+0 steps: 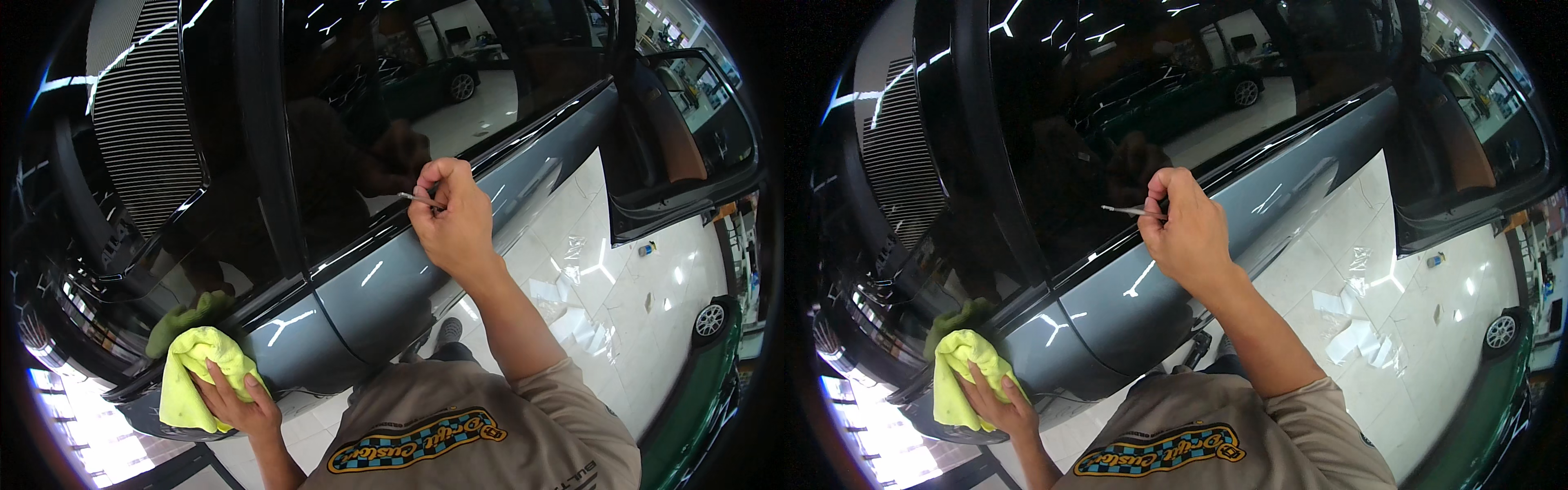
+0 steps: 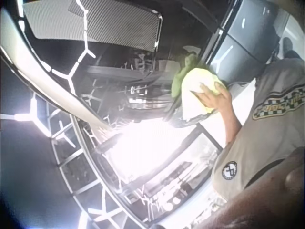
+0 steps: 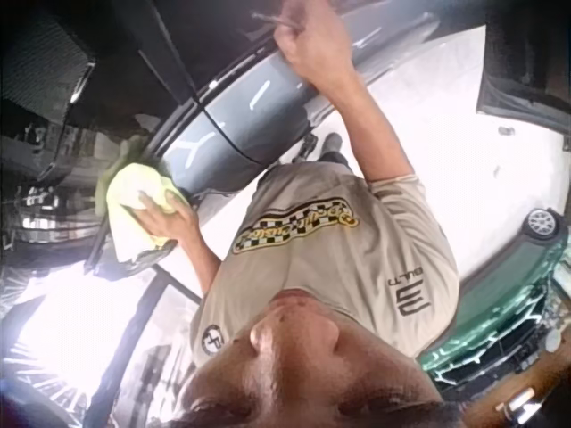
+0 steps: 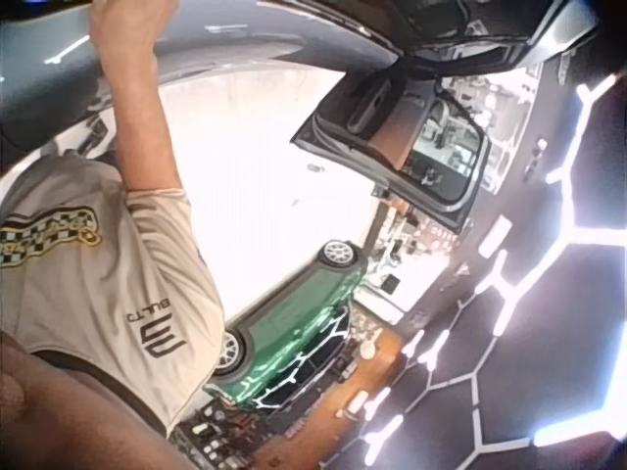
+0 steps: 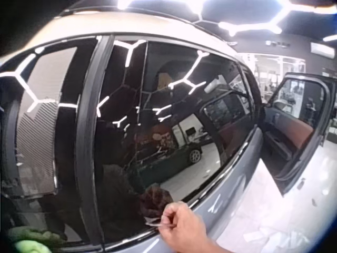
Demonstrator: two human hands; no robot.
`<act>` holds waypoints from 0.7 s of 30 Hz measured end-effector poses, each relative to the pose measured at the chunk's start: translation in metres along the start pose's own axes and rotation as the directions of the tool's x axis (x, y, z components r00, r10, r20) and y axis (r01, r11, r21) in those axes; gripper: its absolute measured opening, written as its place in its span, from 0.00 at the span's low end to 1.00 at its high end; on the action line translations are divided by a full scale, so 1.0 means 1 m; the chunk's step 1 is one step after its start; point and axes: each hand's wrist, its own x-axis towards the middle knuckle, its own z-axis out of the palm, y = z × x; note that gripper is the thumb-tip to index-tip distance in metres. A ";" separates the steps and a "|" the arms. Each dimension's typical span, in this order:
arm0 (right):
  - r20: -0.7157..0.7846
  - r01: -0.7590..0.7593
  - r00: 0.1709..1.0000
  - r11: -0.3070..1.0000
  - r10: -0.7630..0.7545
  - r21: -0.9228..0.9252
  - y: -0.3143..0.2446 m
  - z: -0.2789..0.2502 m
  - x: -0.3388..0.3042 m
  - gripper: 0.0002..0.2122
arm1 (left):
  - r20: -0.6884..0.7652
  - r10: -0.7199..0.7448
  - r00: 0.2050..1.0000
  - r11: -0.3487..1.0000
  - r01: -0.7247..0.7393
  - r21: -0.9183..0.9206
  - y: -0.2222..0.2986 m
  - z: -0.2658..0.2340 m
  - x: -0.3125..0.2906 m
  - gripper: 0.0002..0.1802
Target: The person applies a tint film to the car's side window using a squeegee and a yellow microfiber cloth. They smooth the film, trim excess edges with a utility knife, and wipe the surface to remove bubbles and residue.
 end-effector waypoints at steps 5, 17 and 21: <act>-0.038 -0.138 0.989 0.977 0.146 0.162 0.000 0.002 -0.005 0.14 | -0.007 0.019 1.000 0.999 -0.019 -0.032 -0.002 0.001 0.001 0.31; -0.017 -0.059 0.998 0.995 0.058 -0.085 -0.002 -0.007 0.009 0.06 | 0.003 0.017 1.000 0.999 -0.017 -0.052 -0.001 0.000 0.001 0.31; -0.057 -0.070 0.996 0.983 0.062 -0.169 -0.007 0.001 0.010 0.07 | -0.008 0.027 1.000 0.998 -0.027 -0.053 -0.001 0.000 0.003 0.31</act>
